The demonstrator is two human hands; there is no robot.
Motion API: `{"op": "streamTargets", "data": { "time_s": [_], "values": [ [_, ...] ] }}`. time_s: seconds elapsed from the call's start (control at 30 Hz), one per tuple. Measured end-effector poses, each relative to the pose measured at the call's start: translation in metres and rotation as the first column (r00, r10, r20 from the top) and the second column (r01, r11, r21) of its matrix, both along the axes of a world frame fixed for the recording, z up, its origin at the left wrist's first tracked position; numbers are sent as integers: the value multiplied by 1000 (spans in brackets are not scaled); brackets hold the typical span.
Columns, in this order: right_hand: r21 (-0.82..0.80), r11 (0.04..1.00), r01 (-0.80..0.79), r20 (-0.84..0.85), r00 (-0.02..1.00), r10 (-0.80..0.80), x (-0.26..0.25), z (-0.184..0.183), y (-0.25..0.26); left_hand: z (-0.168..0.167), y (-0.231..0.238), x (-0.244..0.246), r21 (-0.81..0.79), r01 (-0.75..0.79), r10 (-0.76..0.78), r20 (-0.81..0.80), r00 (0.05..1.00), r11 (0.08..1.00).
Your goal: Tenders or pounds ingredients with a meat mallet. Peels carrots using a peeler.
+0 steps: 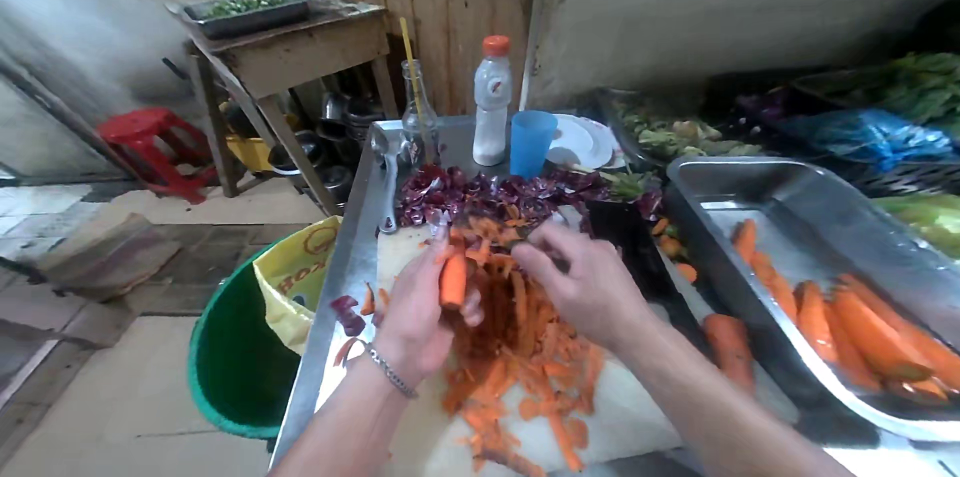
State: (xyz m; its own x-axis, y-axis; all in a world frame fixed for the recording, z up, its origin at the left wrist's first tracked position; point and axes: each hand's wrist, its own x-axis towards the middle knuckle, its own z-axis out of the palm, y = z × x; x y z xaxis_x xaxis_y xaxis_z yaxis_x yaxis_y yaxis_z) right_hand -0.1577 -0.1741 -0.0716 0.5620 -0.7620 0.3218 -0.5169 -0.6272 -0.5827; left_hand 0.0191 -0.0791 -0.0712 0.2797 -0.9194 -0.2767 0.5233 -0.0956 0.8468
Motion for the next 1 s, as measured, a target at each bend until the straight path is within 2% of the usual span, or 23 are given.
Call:
{"op": "streamTargets", "data": {
  "time_s": [0.07, 0.17, 0.27, 0.43, 0.5, 0.6, 0.83, 1.0],
  "values": [
    [-138, 986, -95, 27, 995, 100, 7, -9, 16, 0, 0, 4, 20, -77, 77, -48, 996, 997],
    [-289, 941, -178, 50, 978, 200, 16, -18, 31, -5, 1, 10, -35, -133, 128, -115, 985, 990],
    [-356, 924, -142, 10, 988, 155, 16, -15, 28, -5, 3, 7, -48, -120, 116, -71, 991, 992],
    [-213, 976, 40, -19, 999, -45, -2, -9, -1, 1, 3, -6, -45, 24, -20, 93, 995, 999],
    [-247, 969, -23, 22, 999, 29, -3, -6, 9, -2, 1, -7, -52, -33, 39, 105, 994, 998],
    [-317, 934, -162, 41, 982, 184, 9, -10, 24, -9, 7, 2, -90, -63, 66, 31, 997, 994],
    [-384, 921, -70, 18, 996, 83, 12, -14, 4, 3, 2, -1, -33, -1, 2, 14, 1000, 999],
    [-302, 953, 29, 30, 999, -21, 7, -10, -7, 2, 5, -2, -88, 68, -63, 55, 996, 994]
  ]
}}
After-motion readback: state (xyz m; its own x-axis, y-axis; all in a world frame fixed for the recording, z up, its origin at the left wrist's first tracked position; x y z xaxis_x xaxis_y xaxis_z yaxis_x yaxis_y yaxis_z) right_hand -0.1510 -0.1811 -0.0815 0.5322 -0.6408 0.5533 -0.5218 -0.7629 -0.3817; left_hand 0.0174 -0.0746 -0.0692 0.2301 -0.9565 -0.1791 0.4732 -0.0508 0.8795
